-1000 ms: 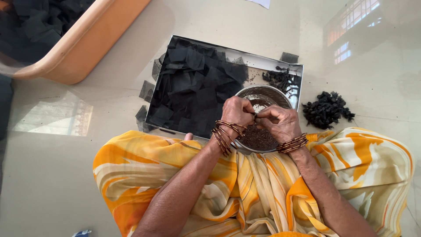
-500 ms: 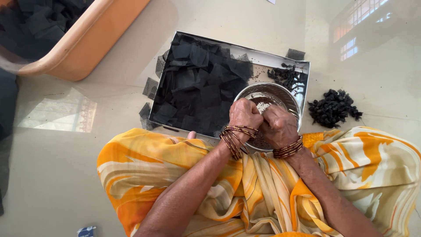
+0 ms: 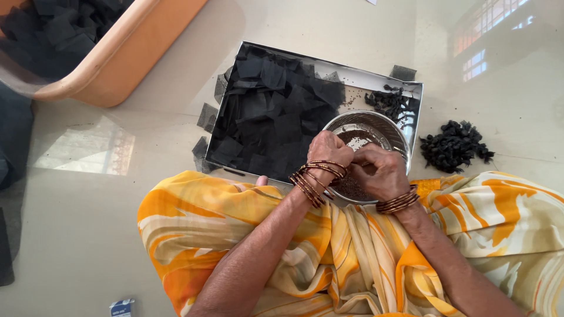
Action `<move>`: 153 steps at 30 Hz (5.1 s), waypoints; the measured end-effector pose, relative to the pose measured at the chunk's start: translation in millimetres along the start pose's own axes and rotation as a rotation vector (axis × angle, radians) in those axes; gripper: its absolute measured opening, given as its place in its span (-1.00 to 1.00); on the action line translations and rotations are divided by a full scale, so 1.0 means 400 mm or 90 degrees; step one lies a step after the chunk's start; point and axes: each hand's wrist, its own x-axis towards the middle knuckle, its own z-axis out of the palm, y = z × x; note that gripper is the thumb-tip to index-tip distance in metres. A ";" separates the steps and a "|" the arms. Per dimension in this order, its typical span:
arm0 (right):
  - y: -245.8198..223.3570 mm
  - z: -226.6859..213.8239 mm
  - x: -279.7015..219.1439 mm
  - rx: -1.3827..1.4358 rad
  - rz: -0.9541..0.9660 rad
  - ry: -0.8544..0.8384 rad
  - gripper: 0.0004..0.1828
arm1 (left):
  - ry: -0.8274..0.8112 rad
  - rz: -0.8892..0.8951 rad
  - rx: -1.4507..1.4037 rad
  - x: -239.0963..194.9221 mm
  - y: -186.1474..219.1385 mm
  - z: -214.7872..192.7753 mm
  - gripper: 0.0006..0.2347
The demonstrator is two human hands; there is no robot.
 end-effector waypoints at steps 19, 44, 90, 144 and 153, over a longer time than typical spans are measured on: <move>-0.023 -0.008 0.010 -0.004 0.063 0.124 -0.91 | -0.204 -0.105 -0.293 0.016 -0.044 0.018 -0.94; -0.093 -0.024 -0.015 -0.214 -0.252 0.204 -0.77 | -0.201 0.066 -0.475 0.010 -0.060 0.016 -0.90; 0.033 -0.072 -0.080 0.316 0.360 -0.088 -0.76 | -0.289 0.246 -0.206 -0.060 0.042 -0.097 -0.94; -0.004 -0.086 -0.109 -0.146 -0.307 0.078 -0.54 | -0.536 0.169 -0.395 -0.015 -0.028 -0.062 -0.95; 0.117 -0.095 -0.116 0.299 0.381 -0.134 -0.89 | -0.277 0.412 0.002 -0.097 0.038 0.008 -0.96</move>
